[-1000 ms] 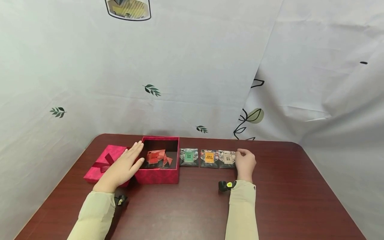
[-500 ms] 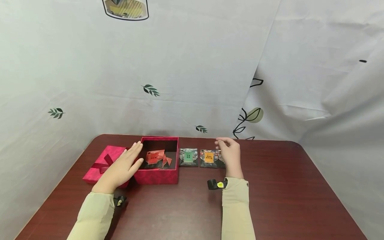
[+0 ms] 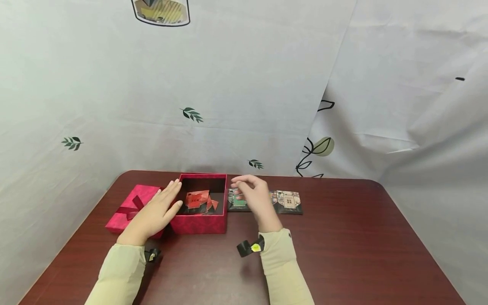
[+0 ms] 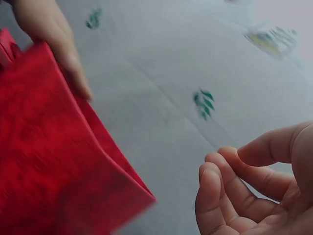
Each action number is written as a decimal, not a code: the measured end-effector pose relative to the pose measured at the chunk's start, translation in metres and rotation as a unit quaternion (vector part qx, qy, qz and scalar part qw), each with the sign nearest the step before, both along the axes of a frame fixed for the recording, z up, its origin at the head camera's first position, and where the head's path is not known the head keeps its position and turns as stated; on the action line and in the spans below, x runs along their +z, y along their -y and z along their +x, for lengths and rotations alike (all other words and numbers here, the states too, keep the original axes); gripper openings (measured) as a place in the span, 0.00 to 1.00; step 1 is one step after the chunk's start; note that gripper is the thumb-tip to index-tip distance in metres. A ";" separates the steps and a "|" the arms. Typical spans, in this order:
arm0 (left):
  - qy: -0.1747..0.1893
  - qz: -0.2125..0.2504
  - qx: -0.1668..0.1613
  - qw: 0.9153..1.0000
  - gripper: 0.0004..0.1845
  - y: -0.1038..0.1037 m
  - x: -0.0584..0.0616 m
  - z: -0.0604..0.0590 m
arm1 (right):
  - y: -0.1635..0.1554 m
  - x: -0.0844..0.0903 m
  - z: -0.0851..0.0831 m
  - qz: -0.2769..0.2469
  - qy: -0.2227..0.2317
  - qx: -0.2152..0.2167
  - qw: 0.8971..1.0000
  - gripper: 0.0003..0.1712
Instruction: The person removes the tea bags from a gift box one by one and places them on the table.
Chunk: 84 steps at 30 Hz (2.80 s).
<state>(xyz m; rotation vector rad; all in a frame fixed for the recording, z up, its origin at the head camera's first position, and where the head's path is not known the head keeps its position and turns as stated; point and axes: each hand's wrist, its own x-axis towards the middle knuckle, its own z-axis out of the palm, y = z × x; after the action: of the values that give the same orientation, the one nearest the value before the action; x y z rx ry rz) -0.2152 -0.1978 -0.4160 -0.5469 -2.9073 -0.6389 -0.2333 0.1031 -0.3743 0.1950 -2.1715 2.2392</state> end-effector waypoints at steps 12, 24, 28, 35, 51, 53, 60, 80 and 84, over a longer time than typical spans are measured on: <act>-0.008 0.006 -0.006 1.000 0.36 0.000 -0.001 0.001 | 0.041 -0.007 0.017 0.001 0.013 0.069 0.998 0.14; -0.007 0.009 0.000 1.000 0.35 0.002 -0.003 0.000 | 0.082 -0.010 0.002 0.023 0.054 0.071 0.996 0.22; -0.013 0.012 -0.003 1.000 0.35 0.002 -0.004 0.000 | 0.092 -0.011 -0.008 0.083 0.073 0.075 0.991 0.24; 0.000 0.008 -0.001 1.000 0.35 0.003 -0.005 -0.001 | 0.106 -0.011 -0.020 0.220 0.101 0.087 0.966 0.28; -0.005 0.010 -0.005 1.000 0.35 0.002 -0.002 0.001 | 0.115 -0.023 -0.029 0.293 0.139 0.096 0.941 0.32; -0.007 0.011 -0.004 1.000 0.35 0.002 -0.002 0.001 | 0.116 -0.023 -0.030 0.297 0.142 0.097 0.939 0.32; -0.009 0.012 -0.004 1.000 0.35 0.001 -0.002 0.001 | 0.117 -0.021 -0.031 0.286 0.146 0.068 0.945 0.30; -0.007 0.016 -0.006 1.000 0.35 0.000 -0.002 0.001 | 0.118 -0.024 -0.034 0.277 0.154 0.043 0.948 0.28; -0.005 0.013 -0.007 1.000 0.35 0.001 -0.002 -0.001 | 0.119 -0.026 -0.035 0.296 0.140 0.045 0.944 0.19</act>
<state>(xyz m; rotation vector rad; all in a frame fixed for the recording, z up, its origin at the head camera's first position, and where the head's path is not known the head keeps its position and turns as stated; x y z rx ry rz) -0.2157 -0.1984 -0.4183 -0.5672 -2.8846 -0.6717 -0.2680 -0.0162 -0.4001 -0.0272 -2.9945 1.6600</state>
